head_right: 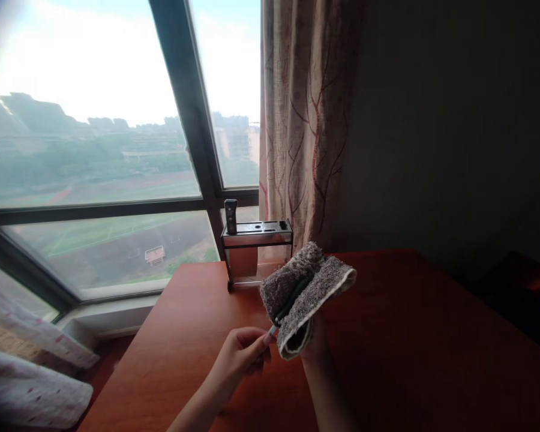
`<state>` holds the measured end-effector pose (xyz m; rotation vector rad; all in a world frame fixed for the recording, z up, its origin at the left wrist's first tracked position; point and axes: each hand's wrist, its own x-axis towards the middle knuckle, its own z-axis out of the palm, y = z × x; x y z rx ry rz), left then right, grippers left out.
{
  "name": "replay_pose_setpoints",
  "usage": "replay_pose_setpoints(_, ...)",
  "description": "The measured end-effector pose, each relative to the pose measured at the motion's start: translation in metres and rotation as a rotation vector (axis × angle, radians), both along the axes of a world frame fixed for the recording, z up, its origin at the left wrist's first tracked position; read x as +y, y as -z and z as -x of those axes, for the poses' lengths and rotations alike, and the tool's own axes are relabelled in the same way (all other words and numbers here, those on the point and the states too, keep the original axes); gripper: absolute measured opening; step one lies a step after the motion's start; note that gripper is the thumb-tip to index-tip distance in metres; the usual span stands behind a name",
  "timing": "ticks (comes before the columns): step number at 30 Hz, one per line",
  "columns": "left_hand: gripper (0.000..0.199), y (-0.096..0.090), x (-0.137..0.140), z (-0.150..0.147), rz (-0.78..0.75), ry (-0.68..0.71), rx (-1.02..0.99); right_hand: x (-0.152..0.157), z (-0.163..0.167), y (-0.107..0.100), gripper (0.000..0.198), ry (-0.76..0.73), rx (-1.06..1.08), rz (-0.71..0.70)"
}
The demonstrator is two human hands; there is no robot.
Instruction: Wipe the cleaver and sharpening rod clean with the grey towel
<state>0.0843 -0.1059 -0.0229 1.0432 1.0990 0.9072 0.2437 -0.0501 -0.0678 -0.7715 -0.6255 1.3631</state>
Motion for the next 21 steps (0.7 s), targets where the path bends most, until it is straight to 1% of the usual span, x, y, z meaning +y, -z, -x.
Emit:
replay_pose_setpoints(2,0.040,0.000,0.000,-0.001,-0.090,-0.038,0.062,-0.002,0.004,-0.008,0.037,-0.048,0.094,0.063)
replay_pose_setpoints(3,0.037,0.000,0.000,0.000,-0.143,-0.063,0.099,-0.003,0.007,-0.013,0.034,-0.041,0.132,0.072)
replay_pose_setpoints(5,0.032,-0.002,-0.001,0.002,-0.264,-0.130,0.210,-0.004,0.014,-0.021,0.035,0.013,0.143,0.030)
replay_pose_setpoints(8,0.022,-0.006,-0.003,0.007,-0.450,-0.243,0.398,-0.003,0.022,-0.028,0.046,0.075,0.025,-0.042)
replay_pose_setpoints(10,0.018,-0.008,-0.004,0.010,-0.526,-0.291,0.456,-0.001,0.024,-0.028,0.045,0.121,-0.069,-0.044)
replay_pose_setpoints(11,0.019,-0.008,-0.005,0.010,-0.540,-0.290,0.460,0.000,0.024,-0.027,0.044,0.147,-0.104,-0.040)
replay_pose_setpoints(13,0.024,-0.008,-0.004,0.010,-0.528,-0.238,0.441,0.003,0.021,-0.027,0.039,0.184,-0.123,-0.036)
replay_pose_setpoints(15,0.035,-0.005,-0.003,0.008,-0.454,-0.161,0.376,0.004,0.018,-0.028,0.035,0.181,-0.086,-0.040)
replay_pose_setpoints(17,0.044,-0.002,-0.002,0.006,-0.324,-0.101,0.252,0.005,0.015,-0.030,0.033,0.155,-0.039,-0.044)
replay_pose_setpoints(19,0.047,0.000,-0.001,0.004,-0.173,-0.054,0.089,0.006,0.014,-0.029,0.033,0.099,-0.002,-0.043)
replay_pose_setpoints(21,0.048,-0.001,-0.001,0.004,-0.054,0.007,-0.071,0.008,0.016,-0.025,0.035,0.045,0.019,-0.047)
